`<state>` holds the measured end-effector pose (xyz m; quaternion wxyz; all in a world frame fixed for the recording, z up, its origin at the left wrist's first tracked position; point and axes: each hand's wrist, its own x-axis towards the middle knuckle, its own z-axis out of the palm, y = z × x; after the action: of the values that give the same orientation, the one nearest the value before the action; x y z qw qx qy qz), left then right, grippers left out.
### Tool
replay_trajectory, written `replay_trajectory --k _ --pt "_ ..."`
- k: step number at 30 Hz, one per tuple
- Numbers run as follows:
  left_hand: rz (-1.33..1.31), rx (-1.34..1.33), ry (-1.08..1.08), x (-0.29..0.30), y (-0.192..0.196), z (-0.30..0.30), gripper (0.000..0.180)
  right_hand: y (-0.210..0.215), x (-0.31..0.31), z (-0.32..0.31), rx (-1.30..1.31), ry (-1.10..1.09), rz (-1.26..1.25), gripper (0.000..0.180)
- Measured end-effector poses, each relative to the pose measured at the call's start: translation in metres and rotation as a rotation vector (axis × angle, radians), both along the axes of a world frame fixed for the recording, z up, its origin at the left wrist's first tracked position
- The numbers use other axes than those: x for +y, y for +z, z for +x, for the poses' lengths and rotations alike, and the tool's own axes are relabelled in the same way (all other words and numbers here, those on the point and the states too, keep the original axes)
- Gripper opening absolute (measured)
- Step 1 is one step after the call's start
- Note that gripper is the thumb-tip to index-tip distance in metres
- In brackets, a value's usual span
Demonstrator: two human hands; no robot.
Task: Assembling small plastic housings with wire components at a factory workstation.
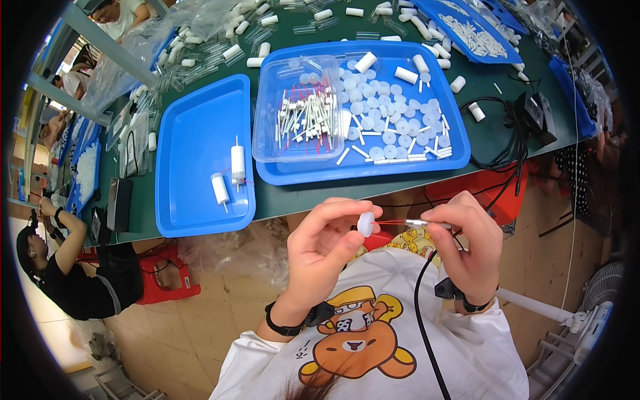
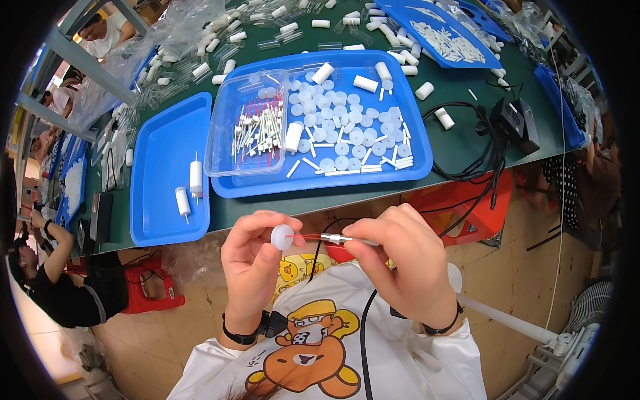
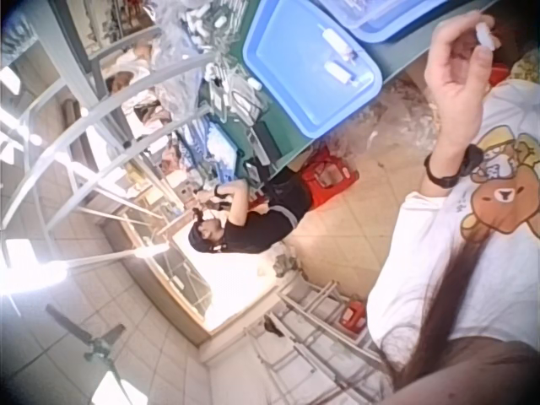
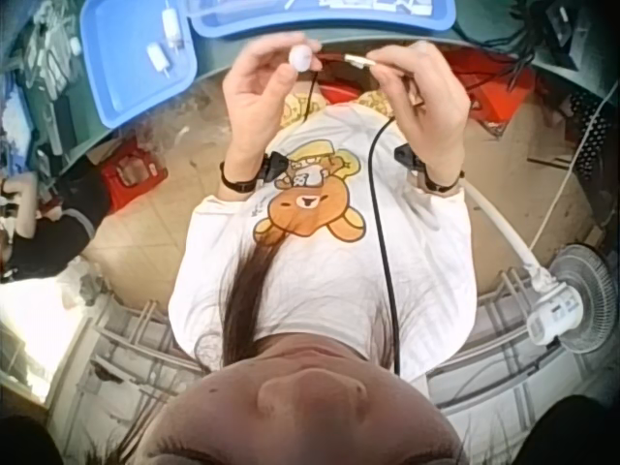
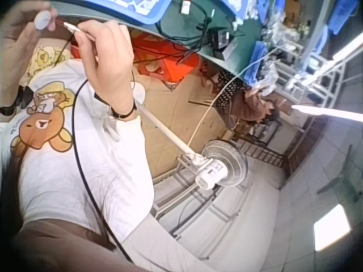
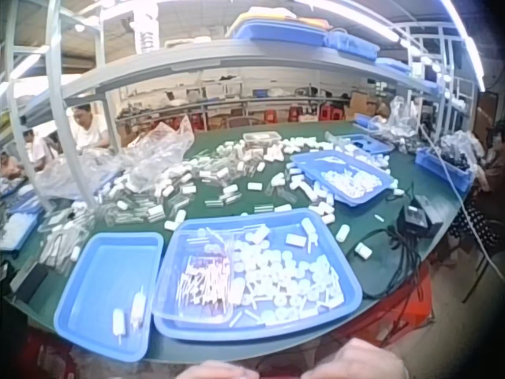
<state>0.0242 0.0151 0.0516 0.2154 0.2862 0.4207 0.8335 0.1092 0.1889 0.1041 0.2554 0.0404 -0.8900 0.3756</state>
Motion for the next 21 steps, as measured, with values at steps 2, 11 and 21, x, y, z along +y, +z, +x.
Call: replay_trajectory --k 2,11,21 --pt "-0.033 -0.018 0.044 0.0002 0.0016 0.0003 0.029 0.0014 -0.0018 -0.001 0.018 0.034 0.007 0.019" --pt "-0.055 -0.013 -0.027 0.0024 -0.001 0.0006 0.03 -0.004 -0.0015 -0.0047 0.083 0.102 0.096 0.024" --pt "-0.064 0.056 -0.014 0.0044 -0.0001 0.0015 0.032 -0.0052 -0.0023 -0.0071 0.079 0.159 0.202 0.028"
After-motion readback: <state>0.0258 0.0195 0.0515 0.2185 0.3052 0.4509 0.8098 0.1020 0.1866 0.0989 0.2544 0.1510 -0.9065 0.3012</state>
